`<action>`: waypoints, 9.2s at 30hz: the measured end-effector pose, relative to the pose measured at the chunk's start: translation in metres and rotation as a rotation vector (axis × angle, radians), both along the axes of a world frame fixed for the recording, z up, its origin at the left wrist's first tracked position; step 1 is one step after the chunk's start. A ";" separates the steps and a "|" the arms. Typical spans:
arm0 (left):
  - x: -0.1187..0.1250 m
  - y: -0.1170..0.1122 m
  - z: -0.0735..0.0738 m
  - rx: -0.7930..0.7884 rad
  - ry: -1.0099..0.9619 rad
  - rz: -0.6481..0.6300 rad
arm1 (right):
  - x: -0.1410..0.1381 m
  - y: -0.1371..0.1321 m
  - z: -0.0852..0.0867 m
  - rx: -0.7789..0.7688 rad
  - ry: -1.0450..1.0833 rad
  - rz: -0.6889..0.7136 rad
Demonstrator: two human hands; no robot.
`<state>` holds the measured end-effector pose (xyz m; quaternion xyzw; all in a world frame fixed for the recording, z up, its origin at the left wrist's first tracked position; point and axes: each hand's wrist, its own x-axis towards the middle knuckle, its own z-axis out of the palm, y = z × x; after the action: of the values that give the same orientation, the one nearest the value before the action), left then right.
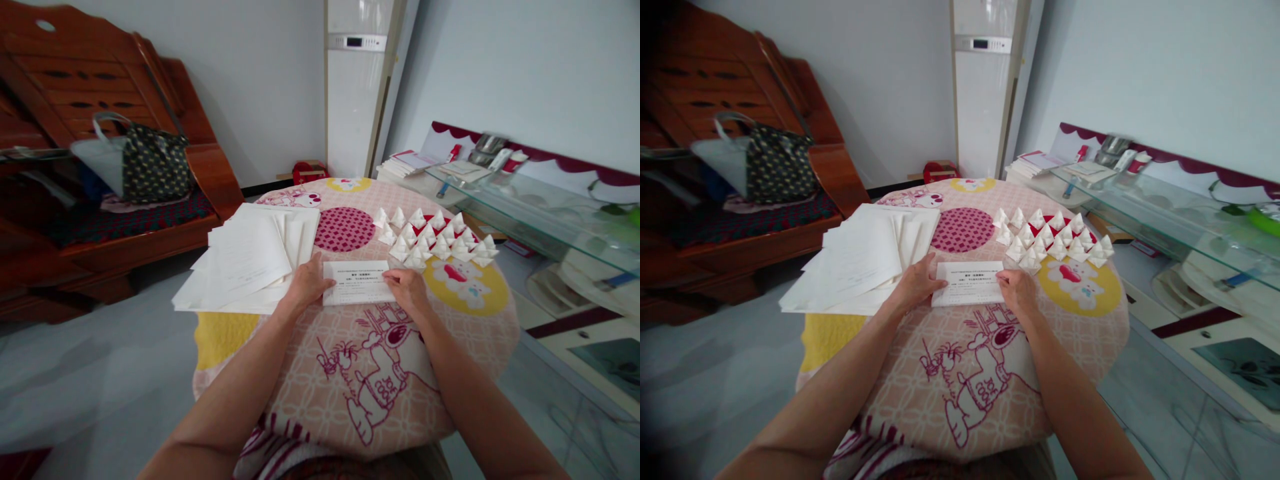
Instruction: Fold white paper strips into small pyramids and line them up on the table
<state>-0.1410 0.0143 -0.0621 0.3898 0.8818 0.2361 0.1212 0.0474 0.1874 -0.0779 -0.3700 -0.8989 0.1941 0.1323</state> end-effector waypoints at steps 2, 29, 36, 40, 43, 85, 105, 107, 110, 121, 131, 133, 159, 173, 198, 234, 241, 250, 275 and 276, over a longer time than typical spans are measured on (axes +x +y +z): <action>0.000 0.000 0.000 0.004 -0.003 -0.001 | 0.000 -0.001 0.002 -0.012 -0.008 -0.005; 0.002 -0.001 0.003 -0.017 0.025 -0.025 | -0.004 -0.002 0.004 -0.002 -0.035 -0.050; 0.002 -0.001 0.003 -0.006 0.010 -0.034 | -0.005 -0.001 0.001 -0.018 -0.023 -0.070; 0.002 -0.002 0.004 -0.005 0.016 -0.034 | -0.005 -0.001 0.000 0.004 -0.014 -0.069; 0.002 -0.002 0.004 -0.001 0.020 -0.043 | -0.006 -0.001 -0.001 0.018 -0.025 -0.072; 0.022 0.011 -0.019 0.023 0.179 -0.646 | -0.014 -0.047 0.014 -0.041 0.040 0.313; 0.017 0.011 -0.024 -0.007 0.226 -0.668 | 0.005 -0.025 0.025 -0.274 -0.147 0.156; 0.016 0.010 -0.026 0.009 0.234 -0.669 | 0.016 -0.015 0.029 -0.308 -0.149 0.145; 0.014 0.011 -0.029 0.028 0.241 -0.675 | 0.033 0.001 0.035 -0.336 -0.134 0.130; 0.027 0.010 -0.017 0.001 0.224 -0.622 | 0.002 -0.025 0.018 -0.366 0.162 0.284; 0.032 0.012 -0.013 -0.106 0.156 -0.557 | -0.007 -0.032 0.012 -0.282 0.018 0.258; 0.026 0.009 -0.008 -0.147 0.123 -0.566 | -0.007 -0.032 0.011 -0.286 0.017 0.256; -0.036 -0.019 -0.011 0.042 -0.055 -0.795 | -0.001 0.012 -0.002 -0.067 0.159 -0.121; -0.013 0.001 -0.005 0.857 -0.619 -0.164 | 0.003 0.010 -0.002 -0.898 0.833 -0.214; -0.019 -0.018 0.016 0.936 -1.106 -0.311 | 0.010 -0.006 0.017 -1.042 0.778 0.151; -0.007 -0.011 0.022 0.231 -0.896 -0.723 | -0.014 -0.039 0.044 -0.910 0.271 0.592; 0.002 -0.007 0.019 0.247 -0.929 -0.662 | -0.012 -0.045 0.043 -0.931 0.283 0.566; 0.004 -0.006 0.018 0.290 -0.952 -0.609 | -0.011 -0.044 0.040 -0.931 0.343 0.504; 0.006 -0.005 0.018 0.324 -1.074 -0.547 | -0.009 -0.040 0.040 -0.904 0.371 0.440; 0.004 -0.006 0.019 0.304 -1.066 -0.561 | -0.008 -0.036 0.040 -0.884 0.361 0.426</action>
<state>-0.1372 0.0085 -0.0436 0.4481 0.5204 0.4802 0.5457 0.0396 0.1513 -0.0378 -0.1600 -0.7493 0.6383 0.0740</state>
